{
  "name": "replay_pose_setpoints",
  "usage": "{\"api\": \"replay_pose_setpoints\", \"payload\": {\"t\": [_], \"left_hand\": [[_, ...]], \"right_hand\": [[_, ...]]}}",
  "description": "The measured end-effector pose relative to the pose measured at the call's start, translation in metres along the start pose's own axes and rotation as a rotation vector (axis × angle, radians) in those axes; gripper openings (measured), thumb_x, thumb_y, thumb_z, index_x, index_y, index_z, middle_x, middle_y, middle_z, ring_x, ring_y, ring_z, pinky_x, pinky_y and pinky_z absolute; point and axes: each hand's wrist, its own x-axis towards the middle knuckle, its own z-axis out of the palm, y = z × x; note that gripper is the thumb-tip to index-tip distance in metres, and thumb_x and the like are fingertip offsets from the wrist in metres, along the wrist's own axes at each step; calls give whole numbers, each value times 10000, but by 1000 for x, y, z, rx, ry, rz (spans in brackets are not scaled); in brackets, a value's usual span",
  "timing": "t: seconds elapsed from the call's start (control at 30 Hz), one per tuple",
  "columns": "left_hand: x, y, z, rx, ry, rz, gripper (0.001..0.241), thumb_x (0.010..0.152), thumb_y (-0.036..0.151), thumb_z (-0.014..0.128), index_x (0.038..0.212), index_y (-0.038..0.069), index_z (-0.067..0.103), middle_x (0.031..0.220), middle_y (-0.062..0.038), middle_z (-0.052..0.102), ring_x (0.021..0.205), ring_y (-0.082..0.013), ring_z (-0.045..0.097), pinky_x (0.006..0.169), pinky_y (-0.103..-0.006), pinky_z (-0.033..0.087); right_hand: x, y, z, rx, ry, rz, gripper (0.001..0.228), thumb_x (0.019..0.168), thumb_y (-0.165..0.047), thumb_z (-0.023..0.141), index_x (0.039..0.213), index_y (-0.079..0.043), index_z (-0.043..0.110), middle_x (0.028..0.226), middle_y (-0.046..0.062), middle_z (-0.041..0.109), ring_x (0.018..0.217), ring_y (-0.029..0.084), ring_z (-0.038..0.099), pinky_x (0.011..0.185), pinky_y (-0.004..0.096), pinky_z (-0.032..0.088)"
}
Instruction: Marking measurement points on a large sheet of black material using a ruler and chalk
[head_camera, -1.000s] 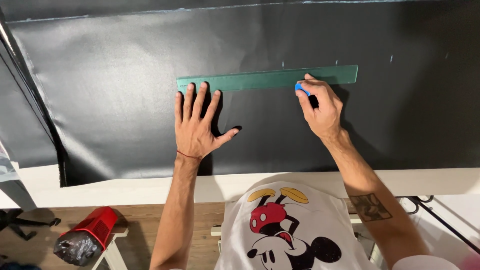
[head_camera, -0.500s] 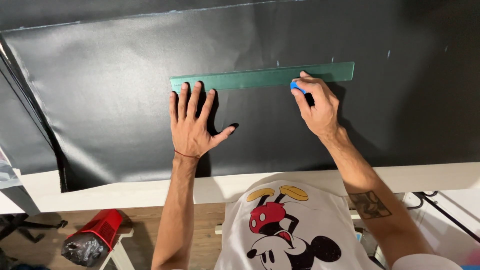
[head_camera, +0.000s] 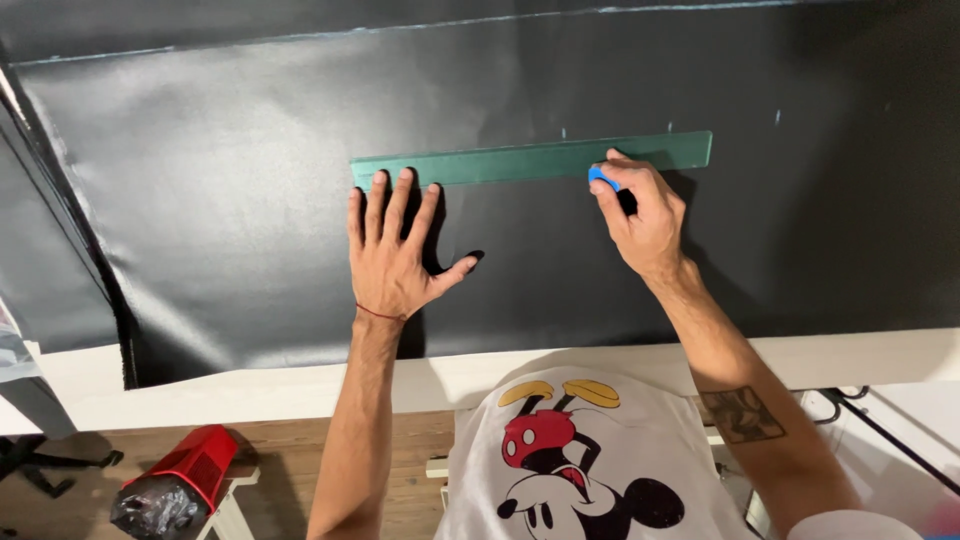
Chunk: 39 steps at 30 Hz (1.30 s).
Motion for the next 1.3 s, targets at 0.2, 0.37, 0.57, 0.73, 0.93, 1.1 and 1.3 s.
{"api": "replay_pose_setpoints", "payload": {"t": [0.2,0.37,0.57,0.73,0.93,1.1,1.3], "left_hand": [[0,1,3,0,-3,-27,990,983,957,643,1658,238,730,1742,-136,630,1666,-456,502,1404,-711,291],[-2,1,-1,-7,-34,-55,979,1002,955,606,1676,252,705,1761,-120,606,1686,-434,478,1421,-696,271],[-3,3,3,-45,-31,-76,979,1009,953,574,1697,264,669,1781,-117,581,1693,-422,474,1427,-695,278],[8,-1,-19,-12,-111,-23,944,1095,910,510,1673,185,690,1769,-146,580,1654,-438,515,1363,-677,403],[8,-2,-19,-16,-120,-29,940,1103,905,474,1673,189,686,1766,-144,584,1646,-429,527,1363,-671,397],[9,-3,-20,-16,-127,-25,918,1093,899,537,1663,198,695,1763,-136,589,1649,-418,520,1366,-663,394],[7,-3,-18,-5,-122,-19,924,1095,901,544,1677,198,695,1769,-134,583,1654,-417,515,1372,-664,390]], "right_hand": [[-4,6,-4,4,-43,70,180,1174,-119,885,1283,14,832,1202,168,877,1227,376,844,1051,464,666],[53,-45,15,133,-140,198,221,1185,-134,873,1368,-24,814,1041,129,878,1067,314,868,963,450,680],[110,-54,81,471,-431,333,171,1193,-73,790,1340,3,744,895,169,825,846,251,856,753,380,641],[135,-76,86,270,-608,475,103,1148,-129,788,1136,-83,696,932,53,820,779,142,794,750,268,610],[135,-74,89,203,-650,476,106,1151,-152,776,1130,-81,700,966,65,830,825,180,839,781,278,637],[133,-73,92,246,-584,482,117,1177,-88,784,1104,-84,693,841,18,734,739,127,739,715,266,572],[136,-70,93,306,-602,521,102,1155,-66,808,1103,-69,720,895,32,742,773,113,724,704,249,566]]}}
